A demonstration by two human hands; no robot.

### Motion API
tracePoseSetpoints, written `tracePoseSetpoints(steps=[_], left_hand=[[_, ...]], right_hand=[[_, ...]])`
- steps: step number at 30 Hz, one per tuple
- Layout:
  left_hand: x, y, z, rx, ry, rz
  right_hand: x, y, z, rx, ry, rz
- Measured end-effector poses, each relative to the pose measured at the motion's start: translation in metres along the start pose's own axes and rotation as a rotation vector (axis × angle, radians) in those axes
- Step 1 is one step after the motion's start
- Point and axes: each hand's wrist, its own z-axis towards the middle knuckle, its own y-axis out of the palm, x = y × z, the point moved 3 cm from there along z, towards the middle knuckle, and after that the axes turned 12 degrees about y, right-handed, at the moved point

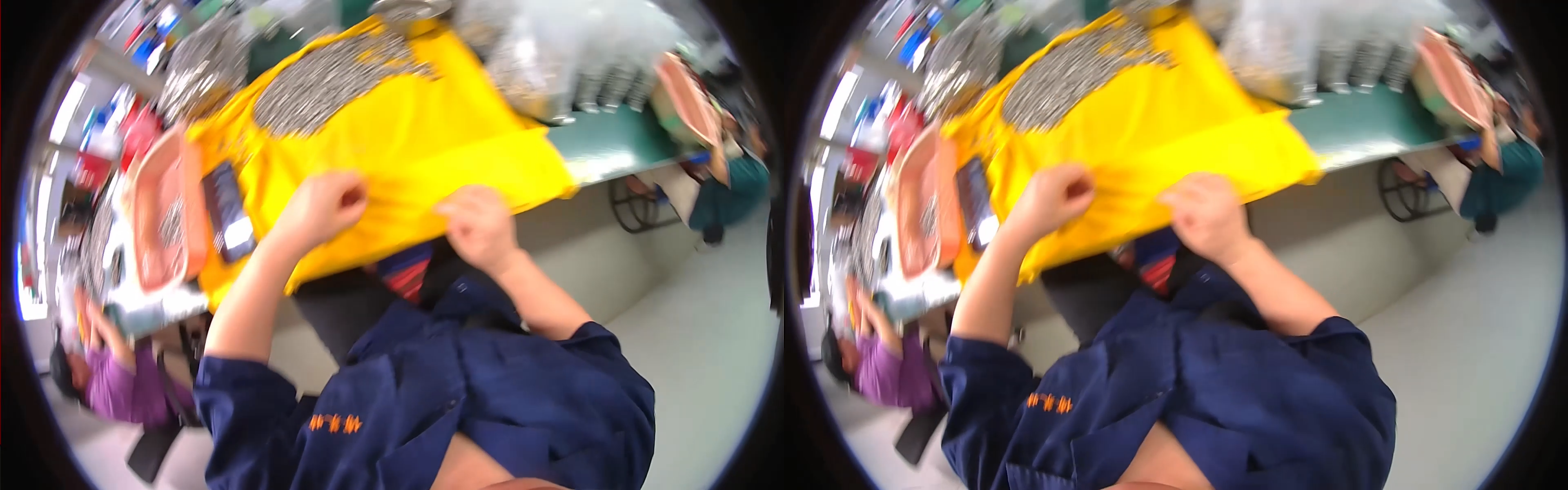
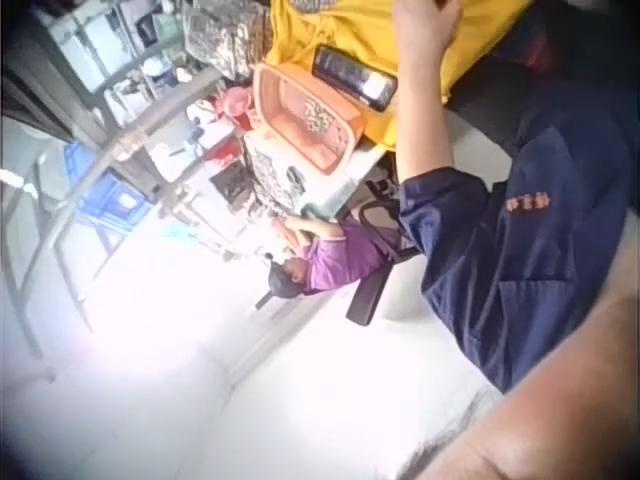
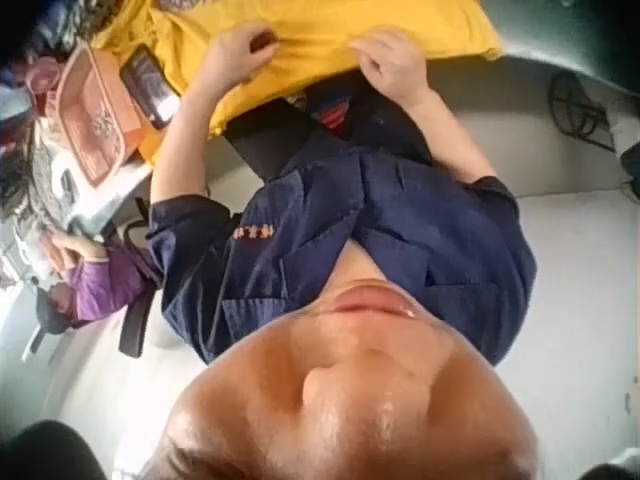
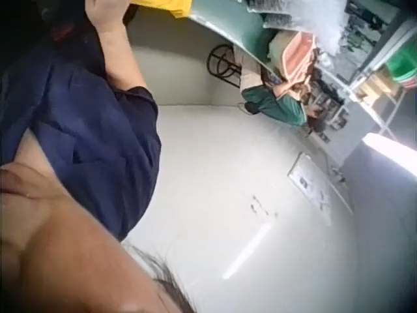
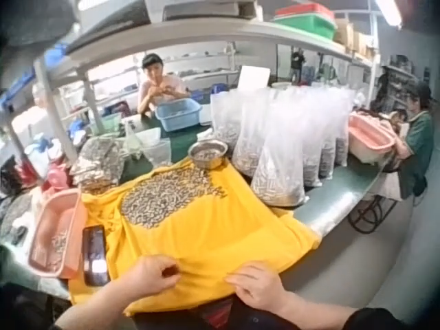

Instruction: Sorting and inspecting small metal hardware components on a workbench in a manufacturing setting.

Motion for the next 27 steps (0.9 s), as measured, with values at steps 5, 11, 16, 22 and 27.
tracePoseSetpoints(steps=[5,11,16,22,27], left_hand=[[0.006,-0.002,0.004,0.006,0.032,0.092],[0.008,-0.006,0.017,-0.103,-0.024,0.021],[0.006,-0.004,0.018,-0.143,0.011,0.137],[-0.002,0.005,0.012,-0.177,0.142,0.324],[-0.011,-0.002,0.025,-0.067,0.048,0.086]], right_hand=[[0.008,0.008,-0.005,0.011,-0.011,0.071],[0.004,0.001,-0.012,0.036,-0.008,0.038],[0.003,0.003,-0.013,0.032,0.005,0.039],[0.001,0.007,-0.006,0.032,-0.033,0.015],[0.002,-0.002,0.000,0.043,0.004,-0.033]])
